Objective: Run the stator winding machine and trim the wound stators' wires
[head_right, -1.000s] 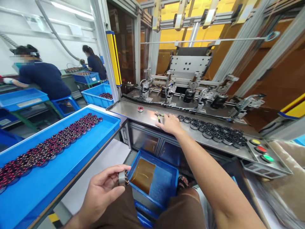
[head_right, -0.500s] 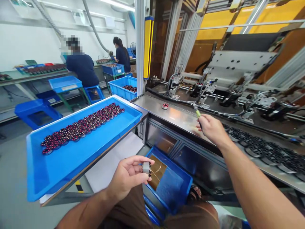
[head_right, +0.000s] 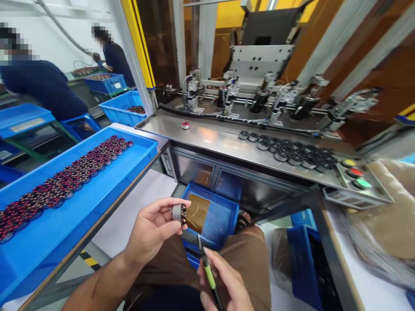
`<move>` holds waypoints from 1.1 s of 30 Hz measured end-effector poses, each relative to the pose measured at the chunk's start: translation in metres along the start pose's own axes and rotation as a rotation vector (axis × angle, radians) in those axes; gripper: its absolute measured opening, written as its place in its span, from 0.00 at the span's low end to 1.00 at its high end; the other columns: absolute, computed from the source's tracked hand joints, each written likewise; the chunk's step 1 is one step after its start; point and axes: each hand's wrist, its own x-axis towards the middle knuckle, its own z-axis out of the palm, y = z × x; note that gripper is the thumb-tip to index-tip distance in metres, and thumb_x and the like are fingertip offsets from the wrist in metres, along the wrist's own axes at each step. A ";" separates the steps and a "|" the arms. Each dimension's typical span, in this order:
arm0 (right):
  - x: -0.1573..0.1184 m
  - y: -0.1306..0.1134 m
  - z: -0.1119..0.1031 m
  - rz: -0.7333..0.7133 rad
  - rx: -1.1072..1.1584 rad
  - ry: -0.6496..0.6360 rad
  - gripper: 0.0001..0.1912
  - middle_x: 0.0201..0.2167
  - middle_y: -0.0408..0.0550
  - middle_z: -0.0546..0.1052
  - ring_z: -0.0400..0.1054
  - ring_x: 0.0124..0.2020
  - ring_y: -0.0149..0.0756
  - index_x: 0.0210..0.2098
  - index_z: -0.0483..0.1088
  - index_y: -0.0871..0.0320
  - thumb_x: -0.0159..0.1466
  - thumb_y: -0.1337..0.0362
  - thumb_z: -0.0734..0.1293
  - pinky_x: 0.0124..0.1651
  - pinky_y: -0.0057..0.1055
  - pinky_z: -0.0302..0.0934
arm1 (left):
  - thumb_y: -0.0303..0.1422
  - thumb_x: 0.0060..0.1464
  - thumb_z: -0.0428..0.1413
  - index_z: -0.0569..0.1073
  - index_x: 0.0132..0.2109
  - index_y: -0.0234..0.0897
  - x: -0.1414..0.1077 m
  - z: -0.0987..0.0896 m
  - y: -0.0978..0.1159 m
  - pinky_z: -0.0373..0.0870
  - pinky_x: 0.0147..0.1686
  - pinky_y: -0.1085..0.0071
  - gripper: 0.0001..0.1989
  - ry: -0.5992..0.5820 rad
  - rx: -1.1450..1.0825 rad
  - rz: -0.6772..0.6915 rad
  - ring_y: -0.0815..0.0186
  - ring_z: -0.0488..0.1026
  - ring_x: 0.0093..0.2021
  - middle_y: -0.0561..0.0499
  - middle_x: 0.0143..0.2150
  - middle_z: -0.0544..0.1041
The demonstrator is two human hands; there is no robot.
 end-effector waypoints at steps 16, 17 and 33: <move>0.019 -0.018 -0.015 -0.394 -0.359 0.091 0.35 0.53 0.58 0.78 0.77 0.51 0.46 0.66 0.63 0.53 0.59 0.71 0.67 0.54 0.37 0.72 | 0.26 0.48 0.69 0.80 0.47 0.36 -0.013 0.021 -0.005 0.76 0.34 0.80 0.17 -0.061 0.074 -0.060 0.71 0.79 0.36 0.44 0.46 0.83; 0.019 -0.018 -0.016 -0.402 -0.379 0.106 0.35 0.53 0.57 0.78 0.77 0.51 0.46 0.66 0.63 0.53 0.59 0.71 0.67 0.53 0.37 0.72 | 0.26 0.49 0.69 0.80 0.47 0.36 -0.013 0.022 -0.005 0.76 0.34 0.80 0.17 -0.063 0.077 -0.062 0.71 0.79 0.35 0.44 0.47 0.83; 0.023 -0.019 -0.009 -0.423 -0.390 0.120 0.41 0.52 0.50 0.77 0.76 0.51 0.43 0.69 0.57 0.46 0.58 0.75 0.62 0.49 0.32 0.76 | 0.31 0.55 0.65 0.79 0.44 0.36 -0.015 0.023 -0.007 0.78 0.35 0.75 0.10 -0.052 0.110 0.074 0.66 0.79 0.40 0.42 0.49 0.82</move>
